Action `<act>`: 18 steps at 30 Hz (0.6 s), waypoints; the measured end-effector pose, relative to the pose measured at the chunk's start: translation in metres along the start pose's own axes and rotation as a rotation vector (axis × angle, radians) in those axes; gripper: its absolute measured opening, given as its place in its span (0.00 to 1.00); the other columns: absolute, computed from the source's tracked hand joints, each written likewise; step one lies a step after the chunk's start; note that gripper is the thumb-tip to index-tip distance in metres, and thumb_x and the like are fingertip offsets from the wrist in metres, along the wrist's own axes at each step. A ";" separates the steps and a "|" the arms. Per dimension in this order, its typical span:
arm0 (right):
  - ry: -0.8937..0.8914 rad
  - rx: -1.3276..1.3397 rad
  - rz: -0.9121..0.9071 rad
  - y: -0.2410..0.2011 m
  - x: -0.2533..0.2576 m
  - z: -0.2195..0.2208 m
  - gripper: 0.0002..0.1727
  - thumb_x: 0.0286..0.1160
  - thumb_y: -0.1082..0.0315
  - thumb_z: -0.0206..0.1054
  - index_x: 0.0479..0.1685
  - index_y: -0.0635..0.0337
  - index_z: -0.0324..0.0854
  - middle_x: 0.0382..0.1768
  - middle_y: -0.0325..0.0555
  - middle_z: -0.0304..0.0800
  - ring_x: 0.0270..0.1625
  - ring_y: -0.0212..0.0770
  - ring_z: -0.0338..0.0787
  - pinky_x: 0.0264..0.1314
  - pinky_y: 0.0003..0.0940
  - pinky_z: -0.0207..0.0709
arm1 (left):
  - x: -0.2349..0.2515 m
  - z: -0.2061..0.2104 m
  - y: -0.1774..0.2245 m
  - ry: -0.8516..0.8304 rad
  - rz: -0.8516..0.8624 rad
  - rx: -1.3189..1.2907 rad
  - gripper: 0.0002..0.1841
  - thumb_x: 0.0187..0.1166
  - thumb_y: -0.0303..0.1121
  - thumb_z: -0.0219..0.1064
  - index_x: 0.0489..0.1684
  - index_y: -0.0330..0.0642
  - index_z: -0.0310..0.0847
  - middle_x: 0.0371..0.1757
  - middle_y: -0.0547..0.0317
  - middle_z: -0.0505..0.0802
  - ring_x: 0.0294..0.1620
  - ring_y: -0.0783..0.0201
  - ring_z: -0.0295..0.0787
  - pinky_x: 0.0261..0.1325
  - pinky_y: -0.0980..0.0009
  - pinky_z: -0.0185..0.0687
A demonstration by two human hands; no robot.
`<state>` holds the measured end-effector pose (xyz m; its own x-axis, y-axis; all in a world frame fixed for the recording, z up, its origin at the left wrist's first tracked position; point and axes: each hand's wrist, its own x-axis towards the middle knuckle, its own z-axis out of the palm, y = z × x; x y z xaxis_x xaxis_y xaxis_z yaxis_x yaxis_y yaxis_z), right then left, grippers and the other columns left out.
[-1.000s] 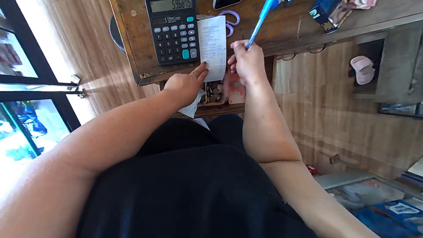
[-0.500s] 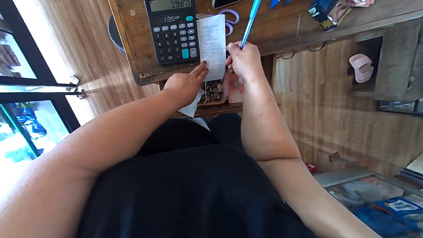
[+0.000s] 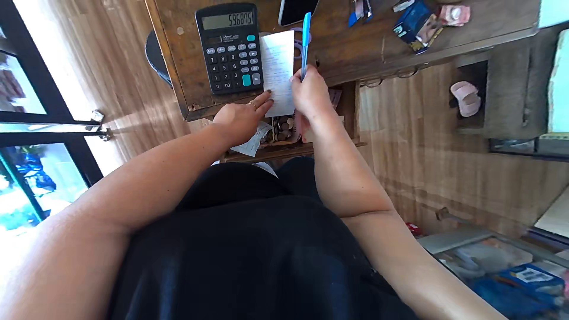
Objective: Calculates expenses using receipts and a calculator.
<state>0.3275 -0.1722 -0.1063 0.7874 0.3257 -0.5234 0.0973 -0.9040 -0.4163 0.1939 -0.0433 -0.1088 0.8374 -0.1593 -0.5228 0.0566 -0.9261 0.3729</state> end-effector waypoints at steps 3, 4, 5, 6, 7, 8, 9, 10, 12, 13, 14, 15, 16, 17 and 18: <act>0.009 0.032 -0.011 0.000 -0.004 -0.002 0.18 0.92 0.62 0.51 0.67 0.63 0.76 0.62 0.60 0.86 0.65 0.55 0.87 0.66 0.56 0.78 | -0.015 -0.001 -0.001 0.090 0.031 -0.090 0.33 0.89 0.33 0.56 0.95 0.51 0.54 0.98 0.62 0.53 0.64 0.44 0.90 0.54 0.42 0.86; 0.025 0.098 -0.026 0.001 -0.008 -0.006 0.17 0.92 0.62 0.51 0.66 0.63 0.76 0.59 0.59 0.85 0.61 0.52 0.87 0.64 0.54 0.78 | -0.022 -0.001 -0.002 0.150 0.046 -0.137 0.32 0.89 0.35 0.58 0.94 0.50 0.56 0.97 0.60 0.56 0.65 0.43 0.90 0.55 0.42 0.85; 0.063 0.183 -0.053 0.002 -0.014 -0.012 0.17 0.91 0.63 0.52 0.65 0.64 0.77 0.54 0.57 0.86 0.56 0.49 0.87 0.60 0.50 0.78 | -0.030 0.001 -0.003 0.228 0.062 -0.185 0.31 0.89 0.37 0.59 0.92 0.48 0.60 0.95 0.57 0.60 0.66 0.42 0.90 0.55 0.41 0.86; 0.116 0.285 -0.094 0.003 -0.020 -0.021 0.17 0.90 0.63 0.53 0.64 0.64 0.77 0.50 0.53 0.85 0.50 0.43 0.86 0.55 0.45 0.78 | -0.037 0.003 -0.005 0.307 0.079 -0.221 0.30 0.88 0.39 0.60 0.90 0.47 0.63 0.93 0.55 0.65 0.65 0.42 0.90 0.53 0.40 0.86; 0.172 0.379 -0.150 0.004 -0.027 -0.034 0.17 0.88 0.63 0.54 0.65 0.64 0.77 0.49 0.50 0.84 0.48 0.38 0.84 0.53 0.40 0.78 | -0.045 0.006 -0.006 0.365 0.089 -0.249 0.29 0.88 0.40 0.61 0.89 0.46 0.66 0.92 0.54 0.69 0.64 0.41 0.91 0.52 0.39 0.87; 0.237 0.448 -0.220 0.005 -0.035 -0.051 0.17 0.87 0.64 0.54 0.65 0.65 0.77 0.49 0.47 0.84 0.48 0.34 0.85 0.54 0.36 0.80 | -0.054 0.007 -0.007 0.400 0.091 -0.267 0.29 0.88 0.41 0.61 0.88 0.45 0.67 0.91 0.53 0.70 0.63 0.41 0.92 0.51 0.39 0.87; 0.306 0.485 -0.301 0.005 -0.045 -0.071 0.16 0.87 0.65 0.54 0.62 0.66 0.77 0.48 0.44 0.83 0.46 0.29 0.84 0.53 0.31 0.81 | -0.062 0.009 -0.008 0.421 0.085 -0.286 0.29 0.87 0.40 0.62 0.88 0.45 0.67 0.90 0.53 0.71 0.62 0.40 0.92 0.51 0.38 0.87; 0.384 0.498 -0.388 0.004 -0.057 -0.092 0.13 0.86 0.67 0.55 0.58 0.65 0.77 0.45 0.40 0.82 0.44 0.25 0.83 0.51 0.27 0.81 | -0.070 0.010 -0.009 0.440 0.076 -0.300 0.29 0.87 0.40 0.62 0.88 0.44 0.68 0.90 0.53 0.72 0.61 0.40 0.92 0.50 0.37 0.87; 0.531 0.517 -0.558 0.003 -0.080 -0.131 0.05 0.86 0.70 0.55 0.49 0.58 0.76 0.39 0.29 0.78 0.39 0.18 0.80 0.45 0.19 0.78 | -0.082 0.014 -0.011 0.507 0.053 -0.326 0.28 0.86 0.38 0.63 0.86 0.43 0.70 0.88 0.51 0.74 0.57 0.39 0.93 0.47 0.36 0.86; 0.589 0.550 -0.631 0.003 -0.091 -0.147 0.04 0.85 0.71 0.57 0.46 0.55 0.76 0.36 0.26 0.78 0.36 0.17 0.80 0.41 0.17 0.78 | -0.086 0.016 -0.012 0.538 0.041 -0.337 0.28 0.85 0.38 0.63 0.86 0.43 0.70 0.88 0.51 0.74 0.56 0.39 0.93 0.46 0.35 0.86; 0.608 0.595 -0.696 0.004 -0.102 -0.160 0.05 0.85 0.72 0.56 0.45 0.51 0.74 0.35 0.24 0.78 0.34 0.17 0.81 0.39 0.17 0.79 | -0.089 0.017 -0.014 0.557 0.026 -0.355 0.28 0.86 0.39 0.62 0.86 0.43 0.69 0.88 0.51 0.74 0.59 0.39 0.92 0.50 0.35 0.86; 0.613 0.656 -0.752 0.004 -0.111 -0.169 0.07 0.84 0.74 0.56 0.43 0.48 0.73 0.33 0.22 0.79 0.33 0.19 0.82 0.37 0.18 0.81 | -0.091 0.017 -0.015 0.583 0.021 -0.377 0.28 0.86 0.39 0.62 0.86 0.42 0.69 0.88 0.49 0.74 0.64 0.39 0.90 0.55 0.34 0.85; 0.596 0.727 -0.798 0.004 -0.120 -0.176 0.09 0.84 0.74 0.55 0.42 0.47 0.73 0.33 0.23 0.80 0.33 0.21 0.83 0.39 0.21 0.82 | -0.093 0.017 -0.016 0.594 0.010 -0.404 0.29 0.86 0.39 0.61 0.86 0.41 0.69 0.88 0.49 0.74 0.70 0.39 0.87 0.61 0.34 0.83; 0.567 0.794 -0.830 0.004 -0.127 -0.180 0.10 0.83 0.75 0.54 0.41 0.45 0.73 0.32 0.23 0.80 0.34 0.23 0.83 0.41 0.25 0.84 | -0.095 0.016 -0.016 0.586 -0.003 -0.431 0.29 0.86 0.39 0.61 0.87 0.41 0.68 0.88 0.48 0.74 0.75 0.40 0.84 0.67 0.34 0.80; 0.545 0.858 -0.849 0.004 -0.133 -0.182 0.11 0.82 0.75 0.53 0.40 0.45 0.73 0.31 0.24 0.81 0.34 0.24 0.84 0.42 0.27 0.84 | -0.096 0.014 -0.015 0.572 -0.016 -0.450 0.29 0.87 0.39 0.61 0.87 0.40 0.68 0.88 0.47 0.74 0.78 0.41 0.82 0.72 0.35 0.77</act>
<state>0.3345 -0.2696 0.0972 0.8348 0.3657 0.4115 0.4236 0.0507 -0.9044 0.1052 -0.0187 -0.0753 0.9808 0.1706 -0.0944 0.1863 -0.6767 0.7123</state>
